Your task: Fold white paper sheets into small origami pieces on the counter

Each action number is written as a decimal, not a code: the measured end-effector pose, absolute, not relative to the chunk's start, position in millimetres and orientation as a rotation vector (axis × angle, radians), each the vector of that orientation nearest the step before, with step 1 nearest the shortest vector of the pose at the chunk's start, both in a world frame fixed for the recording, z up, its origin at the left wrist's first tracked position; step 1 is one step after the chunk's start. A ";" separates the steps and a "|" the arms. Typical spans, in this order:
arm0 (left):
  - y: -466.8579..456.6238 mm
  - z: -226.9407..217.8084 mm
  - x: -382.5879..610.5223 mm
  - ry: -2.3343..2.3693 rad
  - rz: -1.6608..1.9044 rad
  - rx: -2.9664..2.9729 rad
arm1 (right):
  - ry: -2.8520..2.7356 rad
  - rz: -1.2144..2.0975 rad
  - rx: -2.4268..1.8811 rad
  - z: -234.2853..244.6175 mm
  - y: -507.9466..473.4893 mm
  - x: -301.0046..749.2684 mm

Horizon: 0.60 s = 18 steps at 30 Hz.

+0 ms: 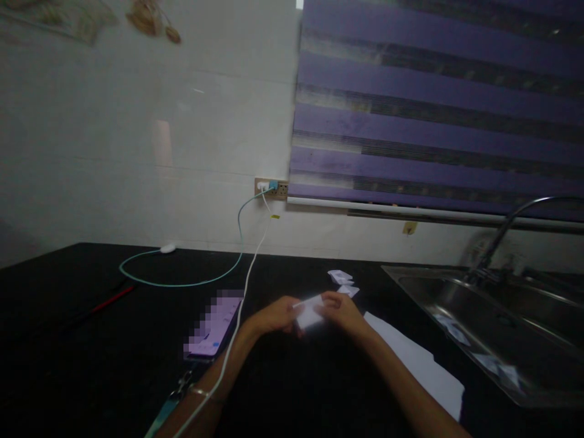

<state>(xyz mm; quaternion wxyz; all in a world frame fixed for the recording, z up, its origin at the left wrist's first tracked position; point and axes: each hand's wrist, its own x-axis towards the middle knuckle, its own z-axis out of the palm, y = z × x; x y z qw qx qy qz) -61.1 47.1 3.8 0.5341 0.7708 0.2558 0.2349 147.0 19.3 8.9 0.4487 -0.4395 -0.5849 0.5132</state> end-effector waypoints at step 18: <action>40.5 -2.2 -49.8 0.719 0.588 2.013 | -1.651 1.056 -1.150 3.9 23.8 148.3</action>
